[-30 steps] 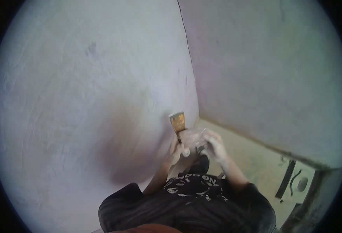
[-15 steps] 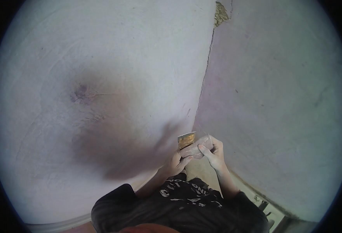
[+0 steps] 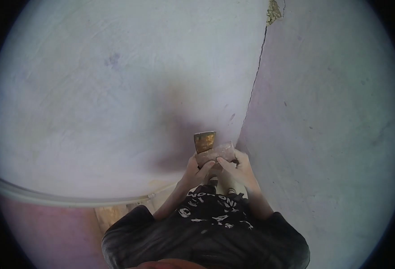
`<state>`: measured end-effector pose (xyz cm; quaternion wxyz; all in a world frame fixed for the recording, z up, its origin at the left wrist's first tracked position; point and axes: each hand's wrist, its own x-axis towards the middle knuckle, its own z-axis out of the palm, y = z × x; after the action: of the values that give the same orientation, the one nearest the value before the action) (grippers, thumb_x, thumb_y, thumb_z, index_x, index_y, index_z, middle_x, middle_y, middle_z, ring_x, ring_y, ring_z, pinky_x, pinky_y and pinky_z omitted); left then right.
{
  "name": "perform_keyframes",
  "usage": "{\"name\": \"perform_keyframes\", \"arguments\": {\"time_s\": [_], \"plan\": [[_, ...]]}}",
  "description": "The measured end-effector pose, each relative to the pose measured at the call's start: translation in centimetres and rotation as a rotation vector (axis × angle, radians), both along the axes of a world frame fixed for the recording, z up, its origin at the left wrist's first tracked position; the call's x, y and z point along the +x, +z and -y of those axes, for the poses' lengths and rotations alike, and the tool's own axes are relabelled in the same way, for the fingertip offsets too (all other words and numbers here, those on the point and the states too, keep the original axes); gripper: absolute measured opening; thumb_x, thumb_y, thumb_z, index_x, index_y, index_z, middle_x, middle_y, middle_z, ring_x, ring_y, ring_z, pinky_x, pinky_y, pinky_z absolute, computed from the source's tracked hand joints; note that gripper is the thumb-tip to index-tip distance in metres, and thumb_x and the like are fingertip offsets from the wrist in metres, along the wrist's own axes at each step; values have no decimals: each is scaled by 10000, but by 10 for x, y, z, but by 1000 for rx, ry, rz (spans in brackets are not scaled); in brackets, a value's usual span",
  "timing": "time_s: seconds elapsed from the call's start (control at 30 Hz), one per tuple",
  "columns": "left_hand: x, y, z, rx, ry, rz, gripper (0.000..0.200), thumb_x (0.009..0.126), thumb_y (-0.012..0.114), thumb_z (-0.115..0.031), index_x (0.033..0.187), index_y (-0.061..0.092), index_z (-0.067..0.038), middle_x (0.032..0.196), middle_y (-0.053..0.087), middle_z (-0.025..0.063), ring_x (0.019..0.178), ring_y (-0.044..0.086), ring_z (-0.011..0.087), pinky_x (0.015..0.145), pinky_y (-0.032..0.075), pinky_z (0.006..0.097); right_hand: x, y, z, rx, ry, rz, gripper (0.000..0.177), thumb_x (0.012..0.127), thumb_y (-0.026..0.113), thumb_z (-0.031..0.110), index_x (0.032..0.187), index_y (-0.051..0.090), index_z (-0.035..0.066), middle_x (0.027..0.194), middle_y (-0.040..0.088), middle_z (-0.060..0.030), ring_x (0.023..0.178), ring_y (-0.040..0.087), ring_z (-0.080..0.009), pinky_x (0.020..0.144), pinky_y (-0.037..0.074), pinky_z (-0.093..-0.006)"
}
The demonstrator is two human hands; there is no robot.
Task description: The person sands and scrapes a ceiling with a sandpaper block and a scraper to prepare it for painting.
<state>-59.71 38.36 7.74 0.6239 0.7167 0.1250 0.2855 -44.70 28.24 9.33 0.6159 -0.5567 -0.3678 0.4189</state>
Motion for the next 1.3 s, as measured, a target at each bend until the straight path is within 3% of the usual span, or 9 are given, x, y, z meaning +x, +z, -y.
{"name": "perform_keyframes", "arguments": {"time_s": [0.13,0.3,0.4,0.47,0.7,0.77,0.83,0.97,1.3], "plan": [[6,-7,46,-311,194,23,308,944,504,-82,1221,472,48,1078,637,116,980,607,148,856,481,280,20,2,12,81,223,67,244,878,638,97,1084,599,-27,955,650,-56,890,605,-115,782,491,-258],[10,-38,63,-314,498,-29,312,989,444,-189,1208,519,20,1052,618,74,928,572,118,806,472,281,8,-59,1,120,279,-106,373,945,560,199,1238,492,-23,1178,571,-90,1053,548,-120,876,462,-288],[5,-55,64,-357,561,-147,311,991,451,-197,1201,519,22,1070,605,79,925,580,114,790,480,267,-9,-112,-5,-261,432,-567,441,990,467,305,1287,444,-20,1255,512,-110,1124,506,-124,919,437,-288],[5,-63,71,-406,594,-174,301,985,470,-186,1195,513,25,1083,597,85,906,587,109,763,488,252,-30,-136,-6,-217,339,-488,437,1002,415,374,1187,515,-8,1108,578,-96,974,570,-124,822,474,-274],[57,-123,81,-415,1038,-132,387,936,561,-140,1254,439,46,1106,560,97,1016,550,170,860,448,311,37,-148,-38,-442,720,-350,374,1003,425,341,891,594,27,634,543,26,535,512,-90,544,436,-258],[3,-148,92,-498,1009,-59,463,907,607,-128,1282,397,45,1157,524,109,1056,529,188,887,436,335,-19,-170,-19,-409,537,-153,387,976,472,349,830,606,17,580,561,-29,486,536,-175,530,440,-319],[-15,-149,93,-5,1371,-286,590,832,697,-154,1298,378,16,1223,423,153,1119,447,247,937,386,385,-36,-175,-15,-321,488,54,388,952,506,356,812,608,9,604,583,-92,513,565,-250,546,449,-361],[-42,-112,78,130,1183,-314,635,797,721,-180,1300,386,13,1255,381,193,1184,370,303,964,354,414,-48,-151,-34,-234,505,541,352,886,576,345,895,618,-5,701,610,-235,667,604,-418,629,471,-470],[-40,-74,8,427,934,-553,505,824,676,-262,1232,484,-33,1188,484,143,1109,412,339,957,323,446,-65,-120,-82,-1,355,720,377,843,599,284,1115,551,28,828,643,-222,780,612,-426,674,482,-482]]}}
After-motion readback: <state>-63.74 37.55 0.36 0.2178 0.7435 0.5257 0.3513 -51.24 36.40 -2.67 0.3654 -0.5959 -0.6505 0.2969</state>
